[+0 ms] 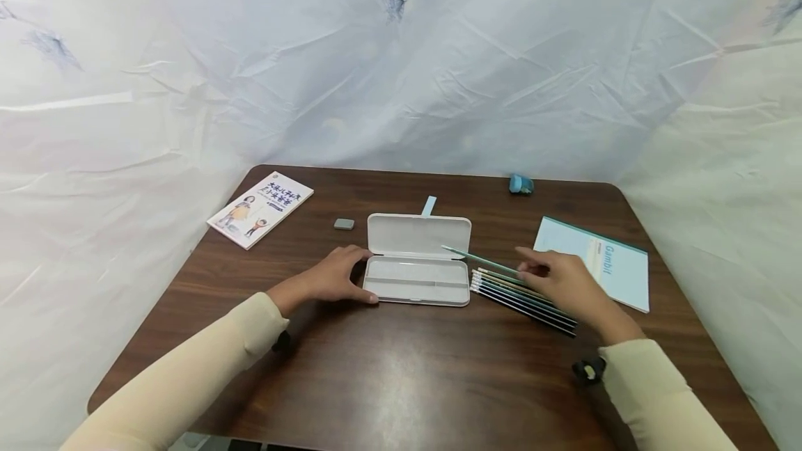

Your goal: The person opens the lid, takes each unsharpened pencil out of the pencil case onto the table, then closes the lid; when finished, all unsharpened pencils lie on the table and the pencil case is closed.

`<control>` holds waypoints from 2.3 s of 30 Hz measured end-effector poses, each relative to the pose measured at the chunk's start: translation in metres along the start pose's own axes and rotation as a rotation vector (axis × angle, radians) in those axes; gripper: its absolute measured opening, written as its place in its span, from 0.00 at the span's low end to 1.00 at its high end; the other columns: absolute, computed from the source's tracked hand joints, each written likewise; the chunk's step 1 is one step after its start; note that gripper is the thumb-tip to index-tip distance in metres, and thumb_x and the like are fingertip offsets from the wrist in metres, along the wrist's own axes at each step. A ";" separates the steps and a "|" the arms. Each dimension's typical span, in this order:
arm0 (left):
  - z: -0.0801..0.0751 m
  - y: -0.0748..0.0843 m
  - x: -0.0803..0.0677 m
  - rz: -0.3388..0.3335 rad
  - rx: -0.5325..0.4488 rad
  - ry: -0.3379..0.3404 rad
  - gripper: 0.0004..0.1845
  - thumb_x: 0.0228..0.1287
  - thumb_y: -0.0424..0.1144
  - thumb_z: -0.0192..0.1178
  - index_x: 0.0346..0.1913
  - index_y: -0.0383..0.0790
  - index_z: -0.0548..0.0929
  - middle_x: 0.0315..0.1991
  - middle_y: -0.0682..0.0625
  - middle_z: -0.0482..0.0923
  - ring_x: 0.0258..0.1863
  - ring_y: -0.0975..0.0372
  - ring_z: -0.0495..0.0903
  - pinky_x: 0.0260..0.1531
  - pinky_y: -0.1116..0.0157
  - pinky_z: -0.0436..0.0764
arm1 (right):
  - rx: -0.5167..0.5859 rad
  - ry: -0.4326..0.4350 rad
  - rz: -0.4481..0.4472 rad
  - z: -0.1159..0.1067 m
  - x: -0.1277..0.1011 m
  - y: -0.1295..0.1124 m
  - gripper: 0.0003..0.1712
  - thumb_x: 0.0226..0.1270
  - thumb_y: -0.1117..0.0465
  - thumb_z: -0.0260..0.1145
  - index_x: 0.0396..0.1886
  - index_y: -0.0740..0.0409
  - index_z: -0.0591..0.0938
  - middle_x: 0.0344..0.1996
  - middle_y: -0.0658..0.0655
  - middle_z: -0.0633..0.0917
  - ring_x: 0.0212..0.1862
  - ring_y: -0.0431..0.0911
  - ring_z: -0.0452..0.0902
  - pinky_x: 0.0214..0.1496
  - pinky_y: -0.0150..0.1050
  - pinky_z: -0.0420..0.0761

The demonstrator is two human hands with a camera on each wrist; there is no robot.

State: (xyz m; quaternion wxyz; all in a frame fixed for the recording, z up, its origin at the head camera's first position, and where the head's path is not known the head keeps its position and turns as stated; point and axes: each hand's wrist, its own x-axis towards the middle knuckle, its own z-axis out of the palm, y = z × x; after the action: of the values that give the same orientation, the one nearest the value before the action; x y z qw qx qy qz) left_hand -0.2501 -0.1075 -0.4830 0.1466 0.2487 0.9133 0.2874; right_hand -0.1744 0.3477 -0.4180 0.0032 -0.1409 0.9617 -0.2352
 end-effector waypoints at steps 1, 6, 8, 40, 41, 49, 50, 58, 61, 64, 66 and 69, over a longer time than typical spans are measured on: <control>-0.003 0.006 -0.003 -0.003 0.007 -0.003 0.59 0.55 0.66 0.85 0.81 0.36 0.73 0.79 0.38 0.74 0.80 0.41 0.69 0.83 0.41 0.68 | -0.015 -0.001 0.022 -0.003 -0.007 0.007 0.31 0.80 0.62 0.73 0.77 0.66 0.80 0.45 0.52 0.93 0.47 0.47 0.87 0.42 0.34 0.83; -0.015 0.025 -0.014 -0.014 0.048 -0.022 0.56 0.60 0.62 0.83 0.81 0.32 0.72 0.79 0.35 0.74 0.79 0.39 0.69 0.82 0.41 0.69 | -0.081 0.001 0.099 -0.008 -0.035 0.039 0.30 0.77 0.63 0.75 0.73 0.69 0.82 0.42 0.51 0.92 0.41 0.42 0.81 0.39 0.32 0.81; -0.013 0.021 -0.012 -0.010 0.058 -0.018 0.56 0.60 0.63 0.83 0.81 0.32 0.72 0.78 0.35 0.74 0.79 0.39 0.70 0.80 0.41 0.71 | -0.097 0.003 0.109 -0.007 -0.042 0.048 0.29 0.76 0.64 0.75 0.72 0.69 0.83 0.41 0.51 0.92 0.39 0.41 0.80 0.38 0.33 0.80; -0.014 0.023 -0.016 0.001 0.023 -0.017 0.56 0.59 0.65 0.83 0.80 0.32 0.73 0.78 0.35 0.74 0.78 0.39 0.70 0.81 0.43 0.70 | -0.064 0.017 0.070 0.000 0.003 0.026 0.33 0.83 0.56 0.72 0.78 0.69 0.78 0.44 0.60 0.92 0.44 0.50 0.85 0.41 0.45 0.83; -0.013 0.023 -0.016 -0.002 0.027 -0.015 0.56 0.60 0.65 0.82 0.80 0.32 0.73 0.78 0.35 0.74 0.78 0.39 0.70 0.81 0.43 0.70 | -0.056 0.023 0.057 0.000 0.010 0.018 0.33 0.84 0.54 0.71 0.78 0.68 0.78 0.44 0.60 0.92 0.44 0.51 0.84 0.40 0.45 0.81; -0.011 0.030 -0.018 -0.021 0.030 -0.017 0.54 0.61 0.59 0.84 0.81 0.33 0.72 0.79 0.36 0.73 0.80 0.41 0.69 0.82 0.43 0.69 | 0.031 0.069 0.017 0.008 0.076 -0.037 0.36 0.91 0.42 0.59 0.85 0.59 0.73 0.50 0.65 0.89 0.42 0.54 0.82 0.42 0.51 0.81; -0.010 0.030 -0.017 -0.022 0.033 -0.018 0.54 0.61 0.59 0.84 0.82 0.33 0.72 0.79 0.37 0.73 0.81 0.41 0.69 0.83 0.43 0.69 | 0.060 0.071 0.025 0.008 0.083 -0.041 0.37 0.92 0.41 0.57 0.86 0.58 0.72 0.55 0.68 0.89 0.46 0.58 0.85 0.46 0.55 0.84; 0.011 -0.006 0.005 0.032 0.032 0.009 0.63 0.52 0.75 0.82 0.82 0.39 0.72 0.79 0.40 0.74 0.80 0.41 0.69 0.81 0.42 0.71 | 0.205 0.051 0.065 0.016 0.117 -0.059 0.36 0.93 0.38 0.53 0.82 0.59 0.77 0.71 0.68 0.85 0.69 0.65 0.84 0.67 0.67 0.85; 0.007 0.000 0.004 0.027 0.032 0.008 0.61 0.53 0.72 0.83 0.82 0.39 0.73 0.79 0.40 0.74 0.79 0.40 0.69 0.80 0.41 0.71 | 0.220 0.042 0.070 0.018 0.118 -0.063 0.34 0.93 0.40 0.54 0.80 0.58 0.79 0.69 0.68 0.86 0.65 0.64 0.86 0.63 0.65 0.86; 0.004 0.003 0.002 0.025 0.033 0.009 0.60 0.54 0.70 0.83 0.82 0.38 0.73 0.79 0.39 0.74 0.80 0.40 0.69 0.81 0.41 0.71 | 0.226 0.030 0.080 0.021 0.117 -0.068 0.33 0.92 0.40 0.55 0.78 0.58 0.81 0.60 0.67 0.90 0.53 0.59 0.88 0.54 0.58 0.87; 0.004 0.001 0.003 0.030 0.043 0.017 0.60 0.54 0.70 0.83 0.81 0.37 0.73 0.78 0.39 0.75 0.79 0.40 0.69 0.80 0.42 0.71 | 0.233 0.013 0.093 0.024 0.117 -0.072 0.32 0.92 0.40 0.55 0.72 0.59 0.85 0.45 0.66 0.90 0.41 0.54 0.84 0.47 0.52 0.84; 0.006 -0.005 0.004 0.033 0.050 0.022 0.61 0.53 0.72 0.83 0.81 0.35 0.74 0.78 0.38 0.75 0.79 0.40 0.70 0.80 0.42 0.71 | 0.228 -0.030 0.121 0.029 0.116 -0.078 0.35 0.92 0.37 0.53 0.63 0.62 0.89 0.27 0.58 0.83 0.30 0.49 0.74 0.41 0.48 0.78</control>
State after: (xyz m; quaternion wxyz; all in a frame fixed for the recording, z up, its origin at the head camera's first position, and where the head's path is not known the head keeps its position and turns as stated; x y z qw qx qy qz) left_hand -0.2531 -0.1060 -0.4912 0.1256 0.2641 0.9175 0.2697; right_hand -0.2627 0.2365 -0.4016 0.0481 -0.0847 0.9353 -0.3402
